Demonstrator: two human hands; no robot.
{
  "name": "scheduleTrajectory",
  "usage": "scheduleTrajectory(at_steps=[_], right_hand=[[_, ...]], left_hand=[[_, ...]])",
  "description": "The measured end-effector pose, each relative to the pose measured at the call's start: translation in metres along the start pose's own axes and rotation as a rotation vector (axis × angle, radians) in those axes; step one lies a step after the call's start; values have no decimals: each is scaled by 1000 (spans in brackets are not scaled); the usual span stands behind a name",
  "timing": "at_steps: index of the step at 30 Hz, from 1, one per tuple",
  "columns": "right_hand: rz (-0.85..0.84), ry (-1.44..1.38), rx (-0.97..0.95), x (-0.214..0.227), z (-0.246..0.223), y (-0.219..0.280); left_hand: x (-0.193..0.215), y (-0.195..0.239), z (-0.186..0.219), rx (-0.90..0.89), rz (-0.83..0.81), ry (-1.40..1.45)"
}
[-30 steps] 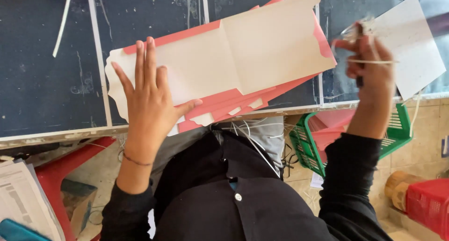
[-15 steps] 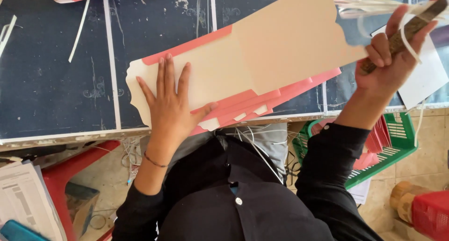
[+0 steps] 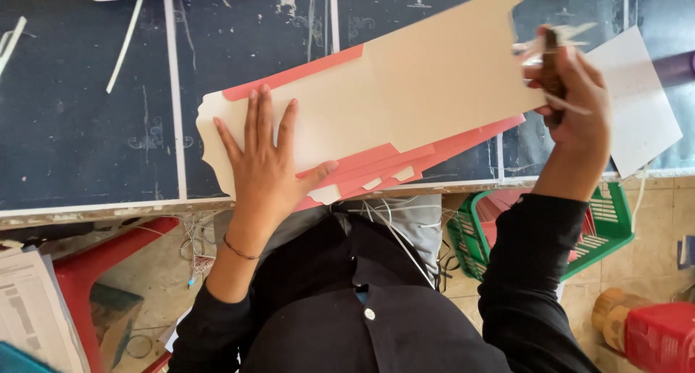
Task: The person assembles pink and white paper crafts by folding the white paper over the pink paper and securing it with a white string. The person repeats this process for multiple units, stacking the finished items on the table.
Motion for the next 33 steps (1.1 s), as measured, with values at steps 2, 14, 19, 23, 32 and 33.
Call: scheduleTrajectory(at_steps=[2,14,19,23,32,33], right_hand=[[24,-641,-22,8,14,-3],[-16,359,396,-176,-41,17],[108,781,487,-207,-38,26],[167,1079,479,-222,-36,35],[278,1250,572,-233,-24,36],[274,1243,591,-232,-23,36]], left_hand=[[-3,0,1,0,12,9],[-10,-17,39,14,-80,-5],[-8,-15,39,39,83,348],[0,-17,16,-66,36,378],[39,-122,-64,83,364,-163],[37,-130,-62,98,373,-173]])
Point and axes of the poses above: each hand's wrist, its own y-axis away from the middle knuckle, its own x-axis out of the back of the hand, z = x × y, the point moved 1 cm from there along -y, towards the middle knuckle, and after that the axes turned 3 degrees about x, right-handed, at the moved point
